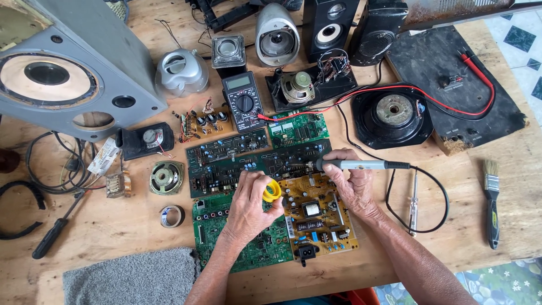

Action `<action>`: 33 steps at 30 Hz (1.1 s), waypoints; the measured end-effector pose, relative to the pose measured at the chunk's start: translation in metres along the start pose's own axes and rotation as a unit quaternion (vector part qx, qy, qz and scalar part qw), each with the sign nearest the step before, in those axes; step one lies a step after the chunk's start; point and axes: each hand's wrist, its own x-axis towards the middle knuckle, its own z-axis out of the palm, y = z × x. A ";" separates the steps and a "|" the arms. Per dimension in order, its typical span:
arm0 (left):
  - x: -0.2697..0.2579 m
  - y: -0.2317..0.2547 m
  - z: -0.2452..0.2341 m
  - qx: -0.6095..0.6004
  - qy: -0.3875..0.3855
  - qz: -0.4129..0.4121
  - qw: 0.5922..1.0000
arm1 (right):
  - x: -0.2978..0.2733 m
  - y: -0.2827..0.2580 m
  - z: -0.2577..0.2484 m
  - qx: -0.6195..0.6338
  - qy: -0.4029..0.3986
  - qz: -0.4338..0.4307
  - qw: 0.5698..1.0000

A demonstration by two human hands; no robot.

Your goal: The person uses a soldering iron to apply solder to a green circuit board while holding a roll of solder wire. The workspace is cluttered with various electronic components, including speakers and a multimeter.

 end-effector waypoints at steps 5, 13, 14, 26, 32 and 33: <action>0.002 0.002 0.001 -0.012 -0.019 -0.004 1.000 | 0.000 0.003 0.002 -0.028 -0.037 -0.016 0.999; -0.001 -0.004 0.005 0.012 -0.019 0.011 1.000 | 0.004 -0.003 0.003 -0.039 -0.049 -0.008 0.998; -0.001 -0.005 0.005 0.014 -0.019 0.012 1.000 | 0.004 -0.003 0.004 -0.028 -0.050 -0.005 0.998; -0.002 -0.006 0.006 0.012 -0.009 0.014 1.000 | 0.003 0.002 0.003 -0.027 -0.056 -0.003 0.998; -0.001 -0.006 0.006 0.016 -0.012 0.012 1.000 | 0.005 0.004 0.001 -0.029 -0.056 -0.003 0.998; -0.001 -0.006 0.005 0.016 -0.012 0.013 1.000 | 0.004 0.006 0.001 -0.029 -0.055 -0.003 0.998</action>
